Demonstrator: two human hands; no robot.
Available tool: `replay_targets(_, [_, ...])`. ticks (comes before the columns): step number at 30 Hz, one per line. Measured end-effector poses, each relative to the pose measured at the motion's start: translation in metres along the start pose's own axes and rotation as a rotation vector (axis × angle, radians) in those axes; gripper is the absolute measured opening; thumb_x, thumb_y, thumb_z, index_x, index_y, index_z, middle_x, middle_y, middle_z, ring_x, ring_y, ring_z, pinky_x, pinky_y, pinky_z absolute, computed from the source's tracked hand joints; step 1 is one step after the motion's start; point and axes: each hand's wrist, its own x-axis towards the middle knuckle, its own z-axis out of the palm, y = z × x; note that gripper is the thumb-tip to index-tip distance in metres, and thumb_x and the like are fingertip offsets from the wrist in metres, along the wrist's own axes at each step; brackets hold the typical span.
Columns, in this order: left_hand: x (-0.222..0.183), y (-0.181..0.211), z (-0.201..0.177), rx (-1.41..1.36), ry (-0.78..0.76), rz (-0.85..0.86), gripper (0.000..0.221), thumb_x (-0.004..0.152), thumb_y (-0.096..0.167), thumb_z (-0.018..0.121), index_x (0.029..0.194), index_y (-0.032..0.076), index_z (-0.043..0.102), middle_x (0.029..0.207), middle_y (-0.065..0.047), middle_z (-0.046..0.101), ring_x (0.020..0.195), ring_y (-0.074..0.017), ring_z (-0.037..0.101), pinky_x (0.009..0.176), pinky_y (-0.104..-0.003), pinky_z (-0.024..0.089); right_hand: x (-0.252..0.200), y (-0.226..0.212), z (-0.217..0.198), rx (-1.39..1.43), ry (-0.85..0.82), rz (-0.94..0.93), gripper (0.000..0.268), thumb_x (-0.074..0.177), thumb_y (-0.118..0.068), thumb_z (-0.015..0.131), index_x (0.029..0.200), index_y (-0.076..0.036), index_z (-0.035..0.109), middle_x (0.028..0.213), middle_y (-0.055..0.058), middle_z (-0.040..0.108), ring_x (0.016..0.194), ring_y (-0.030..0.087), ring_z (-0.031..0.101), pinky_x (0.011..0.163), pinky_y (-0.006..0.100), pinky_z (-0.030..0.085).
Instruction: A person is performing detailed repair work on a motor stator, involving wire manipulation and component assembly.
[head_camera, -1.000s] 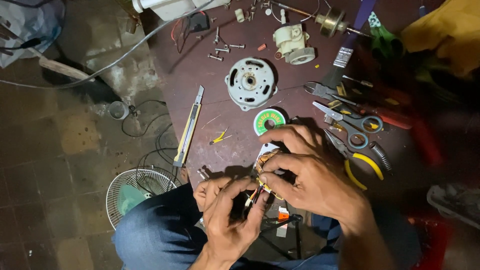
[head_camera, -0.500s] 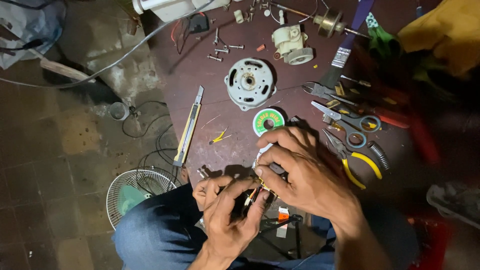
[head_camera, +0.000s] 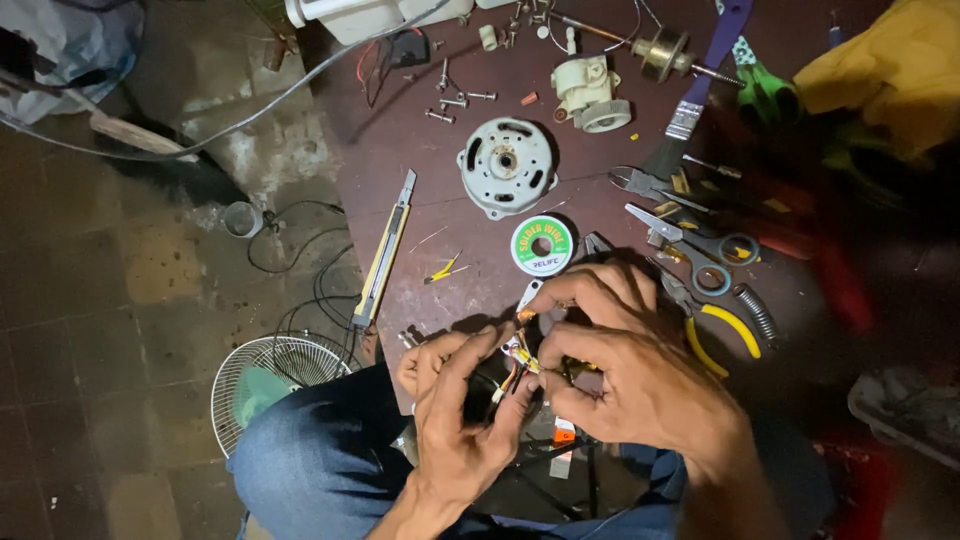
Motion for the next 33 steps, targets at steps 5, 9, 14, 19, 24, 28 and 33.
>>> replay_targets(5, [-0.007, -0.007, 0.0, 0.037, 0.0, -0.049, 0.048, 0.085, 0.019, 0.079, 0.124, -0.001, 0.06, 0.115, -0.01, 0.073, 0.104, -0.023, 0.062, 0.094, -0.035, 0.05, -0.002, 0.002, 0.001, -0.011, 0.051, -0.026, 0.01, 0.077, -0.02, 0.068, 0.077, -0.016, 0.058, 0.109, 0.0, 0.061, 0.105, 0.024, 0.053, 0.097, 0.045, 0.032])
replay_targets(9, [-0.008, -0.008, 0.001, 0.013, 0.018, -0.068, 0.047, 0.085, 0.018, 0.079, 0.124, 0.001, 0.06, 0.115, -0.01, 0.074, 0.108, -0.022, 0.066, 0.096, -0.034, 0.055, -0.001, -0.001, 0.002, -0.016, 0.122, -0.032, 0.012, 0.081, -0.007, 0.061, 0.082, -0.018, 0.059, 0.093, -0.008, 0.067, 0.104, 0.016, 0.06, 0.112, 0.047, 0.017])
replay_targets(14, [-0.007, -0.006, 0.001, -0.013, 0.013, -0.076, 0.047, 0.085, 0.018, 0.079, 0.124, 0.0, 0.059, 0.115, -0.011, 0.074, 0.108, -0.0227, 0.065, 0.096, -0.035, 0.054, -0.003, -0.002, 0.0, -0.085, 0.151, -0.09, 0.01, 0.085, -0.011, 0.069, 0.089, -0.018, 0.072, 0.083, -0.005, 0.065, 0.091, 0.018, 0.061, 0.112, 0.058, 0.02])
replay_targets(19, [-0.005, -0.007, 0.001, 0.008, 0.026, -0.029, 0.049, 0.083, 0.017, 0.082, 0.122, -0.001, 0.059, 0.112, -0.009, 0.075, 0.102, -0.0212, 0.062, 0.091, -0.034, 0.052, -0.008, 0.0, -0.001, -0.103, 0.12, -0.074, 0.01, 0.081, -0.012, 0.071, 0.084, -0.021, 0.073, 0.074, -0.007, 0.058, 0.089, 0.017, 0.058, 0.113, 0.058, 0.019])
replay_targets(24, [-0.001, -0.005, -0.002, 0.017, 0.045, 0.004, 0.037, 0.084, 0.016, 0.081, 0.113, 0.0, 0.065, 0.104, -0.008, 0.073, 0.094, -0.021, 0.062, 0.086, -0.032, 0.054, -0.008, -0.001, -0.001, -0.136, 0.082, -0.065, 0.014, 0.074, -0.009, 0.068, 0.076, -0.023, 0.069, 0.073, -0.008, 0.055, 0.086, 0.018, 0.055, 0.111, 0.057, 0.021])
replay_targets(28, [-0.001, -0.005, -0.002, 0.072, 0.053, 0.037, 0.036, 0.082, 0.016, 0.083, 0.111, 0.001, 0.067, 0.102, -0.007, 0.072, 0.093, -0.0207, 0.058, 0.085, -0.033, 0.05, -0.011, 0.0, 0.0, -0.147, 0.066, -0.073, 0.013, 0.075, -0.009, 0.069, 0.079, -0.022, 0.069, 0.076, -0.007, 0.056, 0.09, 0.019, 0.055, 0.112, 0.059, 0.02])
replay_targets(33, [-0.004, -0.009, -0.001, 0.101, 0.064, 0.08, 0.032, 0.084, 0.017, 0.082, 0.108, 0.002, 0.068, 0.095, -0.004, 0.075, 0.09, -0.0233, 0.058, 0.086, -0.034, 0.048, -0.011, -0.003, 0.002, -0.127, 0.051, -0.065, 0.026, 0.08, -0.011, 0.061, 0.104, -0.016, 0.069, 0.102, -0.002, 0.069, 0.097, 0.022, 0.059, 0.113, 0.06, 0.02])
